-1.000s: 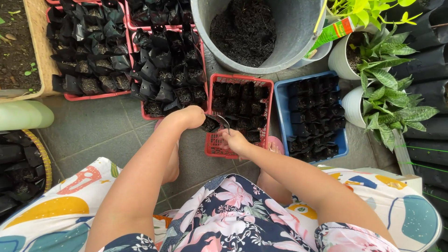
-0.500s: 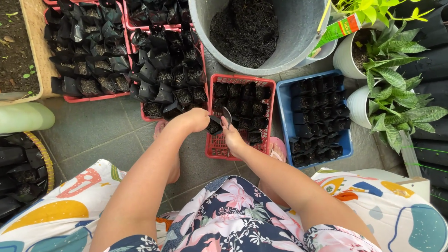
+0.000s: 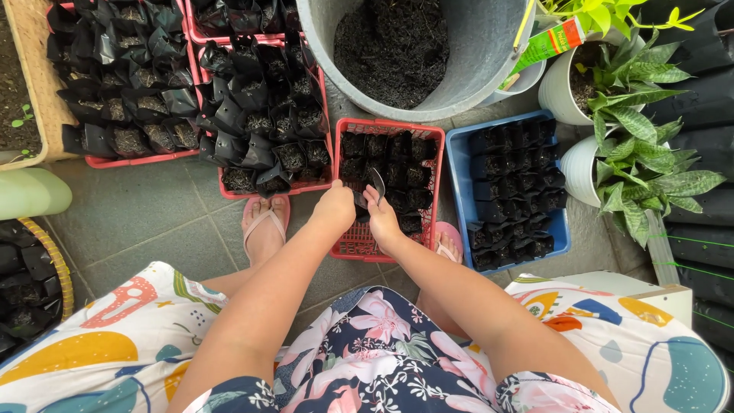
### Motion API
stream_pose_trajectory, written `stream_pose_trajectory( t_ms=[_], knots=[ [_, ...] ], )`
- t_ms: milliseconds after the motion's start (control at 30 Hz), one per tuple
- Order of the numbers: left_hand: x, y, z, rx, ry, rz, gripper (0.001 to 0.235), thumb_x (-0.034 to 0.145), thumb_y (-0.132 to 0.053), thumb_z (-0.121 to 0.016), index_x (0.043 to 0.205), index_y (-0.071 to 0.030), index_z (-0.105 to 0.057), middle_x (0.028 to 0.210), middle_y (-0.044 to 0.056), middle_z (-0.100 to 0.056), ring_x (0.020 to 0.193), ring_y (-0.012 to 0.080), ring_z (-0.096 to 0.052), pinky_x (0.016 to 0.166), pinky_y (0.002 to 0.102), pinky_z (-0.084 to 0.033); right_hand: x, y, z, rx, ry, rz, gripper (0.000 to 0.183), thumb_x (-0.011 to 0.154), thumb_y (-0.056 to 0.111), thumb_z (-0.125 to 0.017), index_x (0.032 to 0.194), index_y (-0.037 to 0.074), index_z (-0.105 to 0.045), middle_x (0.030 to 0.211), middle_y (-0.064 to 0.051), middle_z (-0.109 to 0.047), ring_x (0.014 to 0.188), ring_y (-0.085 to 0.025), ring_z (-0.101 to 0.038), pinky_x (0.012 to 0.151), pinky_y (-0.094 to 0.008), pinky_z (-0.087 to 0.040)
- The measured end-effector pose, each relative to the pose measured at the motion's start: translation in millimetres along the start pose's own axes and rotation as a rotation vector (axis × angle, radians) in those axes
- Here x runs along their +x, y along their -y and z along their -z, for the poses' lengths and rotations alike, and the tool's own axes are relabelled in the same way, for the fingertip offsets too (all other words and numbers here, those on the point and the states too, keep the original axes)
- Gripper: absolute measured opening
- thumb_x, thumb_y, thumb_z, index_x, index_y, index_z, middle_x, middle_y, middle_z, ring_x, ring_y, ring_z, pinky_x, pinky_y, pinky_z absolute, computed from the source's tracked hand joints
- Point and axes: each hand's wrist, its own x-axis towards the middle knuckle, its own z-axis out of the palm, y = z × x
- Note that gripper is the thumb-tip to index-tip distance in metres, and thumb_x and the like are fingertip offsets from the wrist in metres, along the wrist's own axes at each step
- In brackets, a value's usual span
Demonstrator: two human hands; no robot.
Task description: The person scoops soil from a bucket using a spoon and fills small black plastic seedling pots held in their left hand. They then place the filled pots into a red plastic basket. The person repeats this process for multiple pots.
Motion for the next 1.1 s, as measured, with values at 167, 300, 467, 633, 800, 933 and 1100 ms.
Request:
stream_pose_trajectory(
  t_ms=[167, 300, 467, 633, 800, 933, 1100],
  knots=[
    [27, 16, -18, 0.483, -0.120, -0.233, 0.045, 0.077, -0.002, -0.071, 0.121, 0.002, -0.060, 0.107, 0.014, -0.061, 0.093, 0.0322, -0.067, 0.071, 0.045, -0.061, 2, 6, -1, -0.071, -0.002, 0.002, 0.048, 0.112, 0.012, -0.032, 0.160, 0.009, -0.034, 0.161, -0.020, -0.039, 0.151, -0.036, -0.031, 0.123, -0.049, -0.029],
    [21, 20, -11, 0.642, -0.287, -0.384, 0.039, 0.077, -0.009, -0.072, 0.115, -0.014, -0.067, 0.096, 0.002, -0.067, 0.096, 0.0253, -0.063, 0.079, 0.040, -0.048, 12, -9, 2, -0.297, -0.121, -0.017, 0.037, 0.110, 0.020, -0.038, 0.141, 0.018, -0.057, 0.142, -0.008, -0.063, 0.118, -0.029, -0.067, 0.090, -0.040, -0.063],
    [35, 32, -16, 0.605, -0.418, -0.449, 0.017, 0.079, -0.010, -0.069, 0.092, -0.018, -0.074, 0.081, 0.000, -0.071, 0.086, 0.0241, -0.063, 0.077, 0.040, -0.041, -3, -5, 10, -0.550, -0.192, 0.197, 0.026, 0.108, 0.022, -0.042, 0.117, 0.018, -0.067, 0.109, -0.007, -0.074, 0.087, -0.023, -0.072, 0.077, -0.037, -0.060],
    [63, 44, -31, 0.544, -0.612, -0.494, 0.012, 0.078, -0.015, -0.061, 0.077, -0.021, -0.071, 0.072, 0.000, -0.068, 0.074, 0.0239, -0.064, 0.069, 0.042, -0.042, -25, 11, 7, -0.765, -0.073, 0.316, 0.019, 0.104, 0.025, -0.055, 0.110, 0.016, -0.071, 0.090, -0.009, -0.075, 0.092, -0.031, -0.073, 0.083, -0.042, -0.059],
    [73, 48, -37, 0.556, -0.577, -0.405, 0.015, 0.079, -0.018, -0.054, 0.075, -0.024, -0.068, 0.070, -0.004, -0.066, 0.064, 0.0228, -0.066, 0.057, 0.039, -0.044, -17, -5, 7, -0.761, -0.062, 0.398, 0.035, 0.084, 0.025, -0.079, 0.117, 0.016, -0.073, 0.060, -0.004, -0.065, 0.066, -0.024, -0.070, 0.064, -0.040, -0.057],
    [73, 46, -31, 0.486, -0.517, -0.320, 0.015, 0.085, -0.020, -0.054, 0.077, -0.024, -0.066, 0.071, -0.004, -0.066, 0.063, 0.0231, -0.067, 0.057, 0.039, -0.046, -10, 8, 10, -0.772, -0.024, 0.337, 0.032, 0.087, 0.017, -0.074, 0.119, 0.014, -0.074, 0.060, 0.000, -0.066, 0.060, -0.019, -0.067, 0.063, -0.034, -0.057],
    [53, 35, -7, 0.241, -0.349, -0.284, 0.012, 0.092, -0.024, -0.054, 0.083, -0.019, -0.058, 0.074, 0.003, -0.066, 0.072, 0.0318, -0.072, 0.064, 0.044, -0.054, -4, 18, 11, -0.762, -0.027, 0.233, 0.015, 0.089, 0.014, -0.069, 0.101, 0.017, -0.078, 0.075, -0.007, -0.076, 0.083, -0.026, -0.075, 0.078, -0.036, -0.059]
  ],
)
